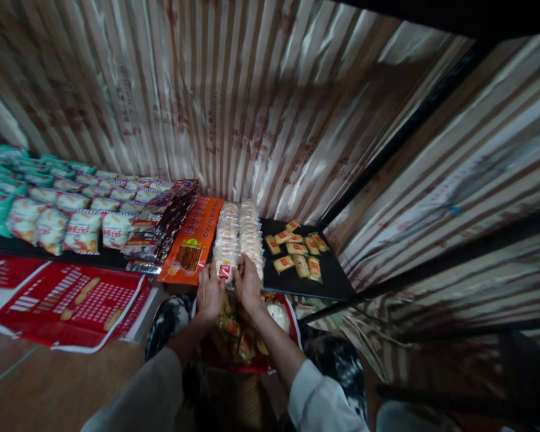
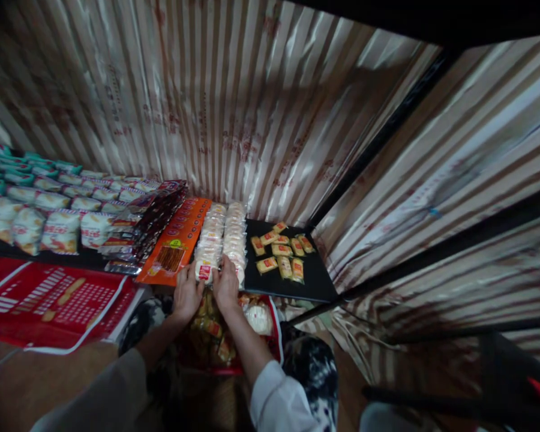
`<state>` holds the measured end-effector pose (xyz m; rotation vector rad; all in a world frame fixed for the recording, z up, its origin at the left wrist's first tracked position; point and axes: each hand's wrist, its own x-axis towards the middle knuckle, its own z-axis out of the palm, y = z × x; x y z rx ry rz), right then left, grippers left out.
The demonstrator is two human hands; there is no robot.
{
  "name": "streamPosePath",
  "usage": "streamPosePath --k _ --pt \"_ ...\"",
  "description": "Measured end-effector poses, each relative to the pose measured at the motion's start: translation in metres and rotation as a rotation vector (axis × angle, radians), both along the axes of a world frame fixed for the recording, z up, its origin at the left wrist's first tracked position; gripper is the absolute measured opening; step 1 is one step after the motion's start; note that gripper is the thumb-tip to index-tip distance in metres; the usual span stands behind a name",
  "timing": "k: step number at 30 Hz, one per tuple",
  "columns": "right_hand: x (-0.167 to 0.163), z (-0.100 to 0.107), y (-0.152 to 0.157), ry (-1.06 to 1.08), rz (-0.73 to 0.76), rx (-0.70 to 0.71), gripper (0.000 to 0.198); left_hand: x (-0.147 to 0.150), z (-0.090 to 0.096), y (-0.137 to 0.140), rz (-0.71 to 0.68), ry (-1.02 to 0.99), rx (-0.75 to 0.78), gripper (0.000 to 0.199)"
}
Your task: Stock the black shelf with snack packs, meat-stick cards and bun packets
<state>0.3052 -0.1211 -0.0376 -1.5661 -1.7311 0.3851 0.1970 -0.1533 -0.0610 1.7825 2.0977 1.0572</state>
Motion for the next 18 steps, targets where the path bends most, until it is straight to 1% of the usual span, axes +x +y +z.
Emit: streamPosePath --k 3,7,10,13,16,18 --pt "0.001 -0.006 -0.003 0.018 0.025 0.031 0.043 -0.001 -0.003 0.002 0.011 0.037 0.011 0.053" --pt "0.004 -0.007 -0.008 0.017 0.061 0.043 0.039 -0.003 -0.005 0.004 -0.005 0.049 0.026 0.054" --pt "0.005 -0.006 -0.013 0.029 0.097 0.041 0.036 -0.006 -0.004 0.005 -0.03 0.049 0.01 0.053" --pt "0.007 -0.008 -0.019 0.051 0.136 0.076 0.034 -0.007 -0.001 0.004 -0.048 0.033 0.005 0.053" --pt "0.015 -0.012 -0.03 0.087 0.131 0.132 0.031 -0.006 0.001 0.002 -0.048 0.028 0.006 0.055" --pt "0.026 -0.016 -0.041 0.121 0.1 0.158 0.029 -0.004 0.002 -0.001 -0.045 0.031 0.004 0.056"
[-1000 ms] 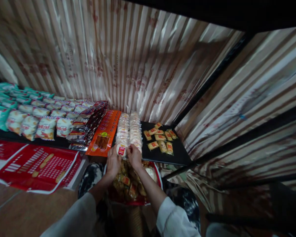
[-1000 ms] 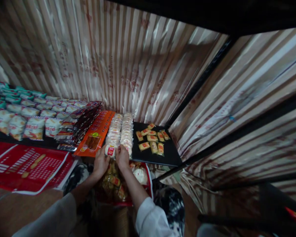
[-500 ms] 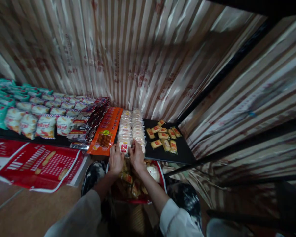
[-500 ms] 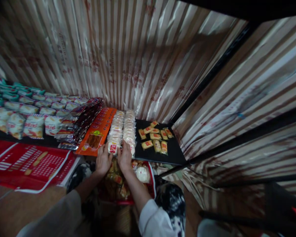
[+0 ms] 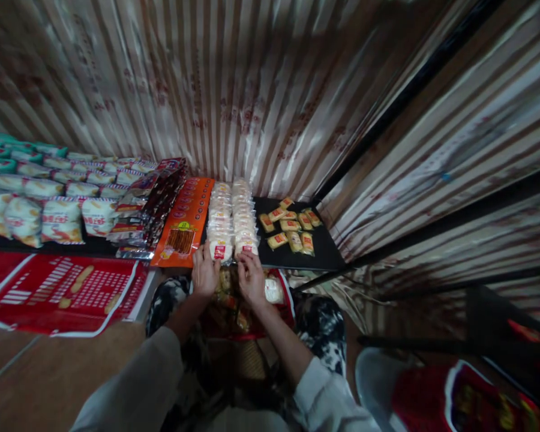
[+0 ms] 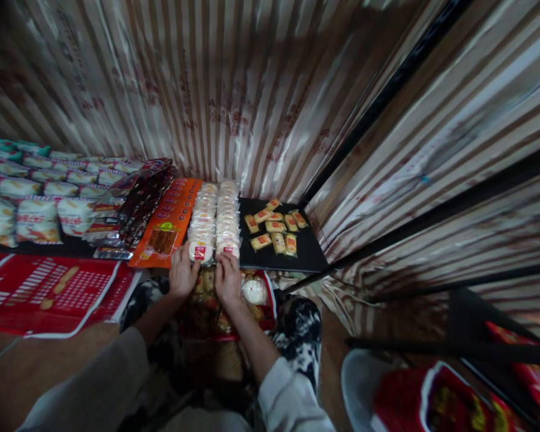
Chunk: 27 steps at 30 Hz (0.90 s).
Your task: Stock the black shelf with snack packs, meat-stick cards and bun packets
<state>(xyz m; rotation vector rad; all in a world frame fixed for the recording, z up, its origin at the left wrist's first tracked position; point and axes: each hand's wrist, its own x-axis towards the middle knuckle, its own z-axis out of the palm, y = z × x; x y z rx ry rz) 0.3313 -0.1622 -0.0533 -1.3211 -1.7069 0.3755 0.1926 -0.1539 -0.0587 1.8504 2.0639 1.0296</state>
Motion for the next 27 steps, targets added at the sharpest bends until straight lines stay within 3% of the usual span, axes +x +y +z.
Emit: streamPosePath --k 6,12,21,27 --pt "0.056 -0.024 -0.034 -0.029 -0.186 -0.064 0.026 0.004 -0.004 -0.005 -0.007 0.012 0.048 0.054" --pt "0.099 -0.048 -0.054 -0.023 -0.237 -0.109 0.03 0.005 -0.008 -0.003 0.009 0.056 0.017 0.052" --pt "0.088 -0.038 -0.053 -0.008 -0.178 -0.063 0.029 0.008 0.006 0.003 0.061 0.123 -0.14 0.05" --pt "0.09 -0.05 -0.067 0.008 -0.167 -0.05 0.027 0.017 0.008 0.001 0.122 0.161 -0.085 0.048"
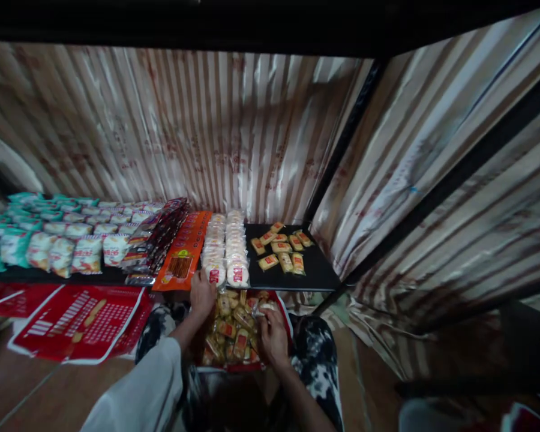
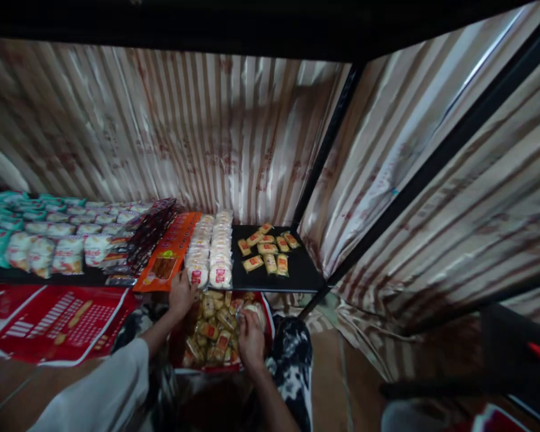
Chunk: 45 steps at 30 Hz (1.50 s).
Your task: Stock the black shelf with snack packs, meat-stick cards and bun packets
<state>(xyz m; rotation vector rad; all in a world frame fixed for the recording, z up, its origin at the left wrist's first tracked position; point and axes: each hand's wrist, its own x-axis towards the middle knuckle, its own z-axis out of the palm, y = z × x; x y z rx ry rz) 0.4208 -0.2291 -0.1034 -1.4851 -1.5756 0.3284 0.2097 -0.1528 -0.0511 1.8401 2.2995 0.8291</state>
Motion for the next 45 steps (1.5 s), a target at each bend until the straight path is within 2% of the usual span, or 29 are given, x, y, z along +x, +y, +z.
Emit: streamPosePath --k 3,5,9,13,16,20,24,27,32,38,45 --pt "0.002 -0.004 -0.001 0.009 0.001 0.027 0.026 0.006 -0.003 -0.003 -0.003 0.024 0.162 0.048" --pt "0.002 0.0 0.003 0.006 0.012 0.037 0.026 0.008 -0.005 -0.004 -0.023 0.037 0.211 0.049" --pt "-0.004 0.027 0.028 -0.034 0.055 0.055 0.026 0.009 -0.01 -0.001 -0.05 0.08 0.22 0.046" --pt "-0.025 0.07 0.081 -0.126 0.199 0.13 0.029 0.008 -0.019 0.006 -0.057 0.126 0.3 0.04" --pt "-0.053 0.098 0.132 -0.29 0.306 0.155 0.033 0.007 -0.025 0.01 -0.051 0.162 0.395 0.036" --pt "-0.098 0.115 0.204 -0.534 0.407 0.091 0.041 0.005 -0.027 0.016 -0.066 0.247 0.448 0.034" --pt "-0.131 0.112 0.261 -0.706 0.466 -0.078 0.044 0.003 -0.03 0.023 -0.092 0.303 0.43 0.036" --pt "-0.14 0.103 0.283 -0.791 0.483 -0.187 0.045 0.001 -0.035 0.028 -0.115 0.29 0.441 0.039" --pt "-0.135 0.092 0.285 -0.779 0.444 -0.131 0.041 0.003 -0.038 0.039 -0.077 0.239 0.458 0.042" --pt "-0.137 0.096 0.297 -0.734 0.425 -0.122 0.037 0.009 -0.032 0.046 -0.016 0.116 0.447 0.034" --pt "-0.148 0.094 0.319 -0.754 0.481 -0.11 0.032 0.013 -0.026 0.051 -0.002 0.075 0.461 0.03"
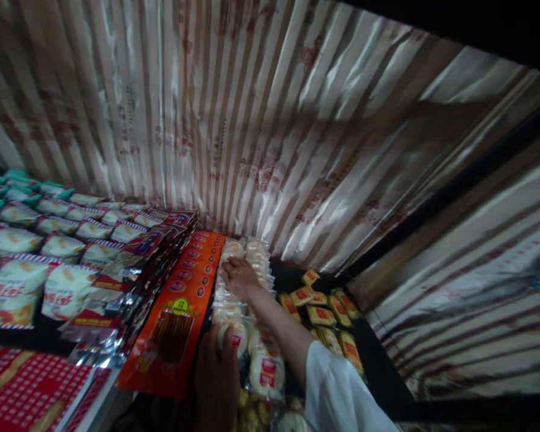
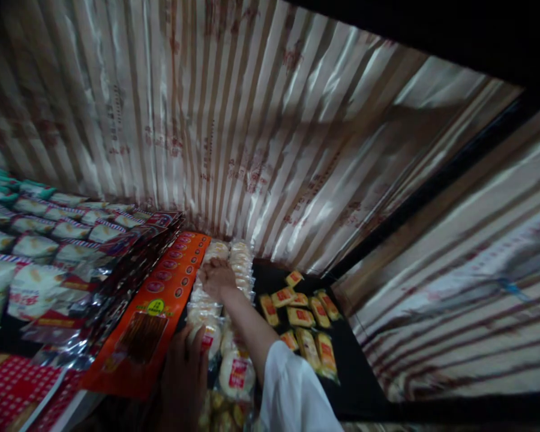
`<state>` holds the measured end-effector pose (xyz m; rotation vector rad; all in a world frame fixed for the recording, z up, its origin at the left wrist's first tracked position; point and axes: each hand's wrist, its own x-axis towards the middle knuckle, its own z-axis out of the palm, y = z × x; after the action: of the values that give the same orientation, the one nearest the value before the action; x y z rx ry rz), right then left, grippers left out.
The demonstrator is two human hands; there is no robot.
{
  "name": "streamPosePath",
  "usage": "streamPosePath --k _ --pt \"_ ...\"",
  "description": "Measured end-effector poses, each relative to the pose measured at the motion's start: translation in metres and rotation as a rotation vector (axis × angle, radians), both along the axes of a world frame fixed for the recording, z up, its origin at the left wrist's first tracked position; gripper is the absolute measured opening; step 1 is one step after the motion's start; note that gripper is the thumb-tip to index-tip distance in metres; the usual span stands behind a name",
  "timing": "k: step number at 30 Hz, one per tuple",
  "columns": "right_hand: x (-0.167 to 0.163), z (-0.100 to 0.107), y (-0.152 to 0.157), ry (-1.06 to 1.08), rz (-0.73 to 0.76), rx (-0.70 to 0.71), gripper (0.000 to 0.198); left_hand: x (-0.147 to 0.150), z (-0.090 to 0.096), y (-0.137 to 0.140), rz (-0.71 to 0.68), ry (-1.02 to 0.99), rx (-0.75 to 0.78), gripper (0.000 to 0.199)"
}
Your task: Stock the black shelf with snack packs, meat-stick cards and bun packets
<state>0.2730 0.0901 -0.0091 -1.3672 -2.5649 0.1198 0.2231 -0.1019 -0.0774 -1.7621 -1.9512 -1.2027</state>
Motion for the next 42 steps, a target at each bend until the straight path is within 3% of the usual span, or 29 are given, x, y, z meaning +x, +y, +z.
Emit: streamPosePath --k 5,11,15,18,22,26,31,36,42 --pt "0.015 0.008 -0.014 0.203 0.003 0.024 0.038 -0.003 0.004 0.0 -0.046 -0.031 -0.024 0.031" --pt "0.076 0.014 -0.095 0.553 -0.126 0.03 0.039 -0.004 0.002 -0.009 -0.122 -0.017 -0.015 0.027" --pt "0.117 0.003 -0.14 0.599 -0.277 0.093 0.034 0.015 -0.003 -0.027 -0.314 0.064 0.019 0.026" --pt "0.134 -0.001 -0.149 0.566 -0.303 0.118 0.035 0.031 -0.009 -0.038 -0.465 0.167 0.097 0.026" --pt "0.133 0.006 -0.127 0.481 -0.255 0.139 0.036 0.037 -0.015 -0.034 -0.461 0.181 0.1 0.023" --pt "0.112 0.014 -0.078 0.362 -0.114 0.129 0.041 0.034 -0.018 -0.025 -0.44 0.157 0.072 0.023" --pt "0.092 0.005 -0.027 0.148 -0.075 0.028 0.044 0.036 -0.019 -0.02 -0.413 0.106 0.13 0.023" --pt "0.096 -0.009 -0.024 0.067 -0.124 -0.02 0.045 0.038 -0.012 -0.013 -0.379 0.054 0.206 0.036" --pt "0.091 0.003 -0.006 0.052 -0.173 0.104 0.042 0.039 -0.011 -0.01 -0.374 0.013 0.193 0.039"
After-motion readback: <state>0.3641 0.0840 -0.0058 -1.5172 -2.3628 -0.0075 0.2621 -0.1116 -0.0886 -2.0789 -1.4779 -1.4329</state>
